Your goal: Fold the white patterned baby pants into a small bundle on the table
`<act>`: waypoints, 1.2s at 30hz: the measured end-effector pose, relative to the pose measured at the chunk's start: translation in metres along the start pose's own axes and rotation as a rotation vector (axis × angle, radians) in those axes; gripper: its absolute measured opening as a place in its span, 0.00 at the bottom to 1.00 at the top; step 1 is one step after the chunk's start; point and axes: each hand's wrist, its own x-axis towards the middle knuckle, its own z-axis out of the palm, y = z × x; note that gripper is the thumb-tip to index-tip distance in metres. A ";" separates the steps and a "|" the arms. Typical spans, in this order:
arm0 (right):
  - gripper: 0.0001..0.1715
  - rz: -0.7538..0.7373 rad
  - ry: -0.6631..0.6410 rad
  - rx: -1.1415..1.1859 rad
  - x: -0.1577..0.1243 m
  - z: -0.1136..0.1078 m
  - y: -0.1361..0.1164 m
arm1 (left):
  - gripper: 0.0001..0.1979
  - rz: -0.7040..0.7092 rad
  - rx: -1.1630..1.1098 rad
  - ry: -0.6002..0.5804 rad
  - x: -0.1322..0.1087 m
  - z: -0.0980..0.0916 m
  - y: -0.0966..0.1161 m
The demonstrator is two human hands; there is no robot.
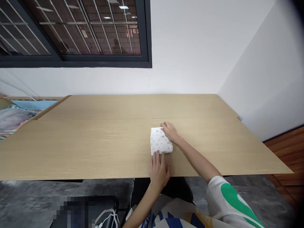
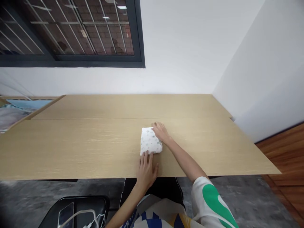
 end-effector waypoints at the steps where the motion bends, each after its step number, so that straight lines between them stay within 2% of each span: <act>1: 0.27 -0.076 0.001 -0.020 -0.004 -0.002 -0.009 | 0.30 -0.006 0.011 -0.008 -0.001 0.001 0.001; 3: 0.32 -0.312 -0.067 0.016 -0.016 -0.006 -0.033 | 0.30 -0.005 0.021 -0.011 -0.002 0.001 0.002; 5: 0.35 -0.563 -0.204 0.124 -0.032 -0.009 -0.055 | 0.28 0.007 0.030 -0.003 -0.005 0.001 0.001; 6: 0.35 -0.652 -0.271 0.175 -0.040 -0.009 -0.064 | 0.26 0.014 0.036 0.002 -0.006 0.002 0.000; 8: 0.35 -0.721 -0.364 0.230 -0.055 -0.006 -0.072 | 0.24 0.029 0.044 0.015 -0.007 0.003 -0.002; 13: 0.34 -0.683 -0.423 0.163 -0.062 0.011 -0.055 | 0.23 0.020 0.040 0.011 -0.008 0.005 -0.002; 22: 0.36 -0.577 -0.314 -0.031 -0.012 0.034 -0.004 | 0.32 0.027 0.023 -0.040 -0.006 0.000 -0.003; 26: 0.37 -0.528 -0.322 -0.061 0.008 0.031 0.014 | 0.33 0.025 0.022 -0.059 -0.007 0.001 -0.003; 30: 0.37 -0.501 -0.316 -0.087 0.017 0.026 0.021 | 0.34 0.017 0.023 -0.070 -0.007 0.000 -0.002; 36: 0.35 -0.391 -0.135 -0.131 0.011 0.016 0.011 | 0.32 0.036 0.021 -0.063 -0.003 0.000 -0.004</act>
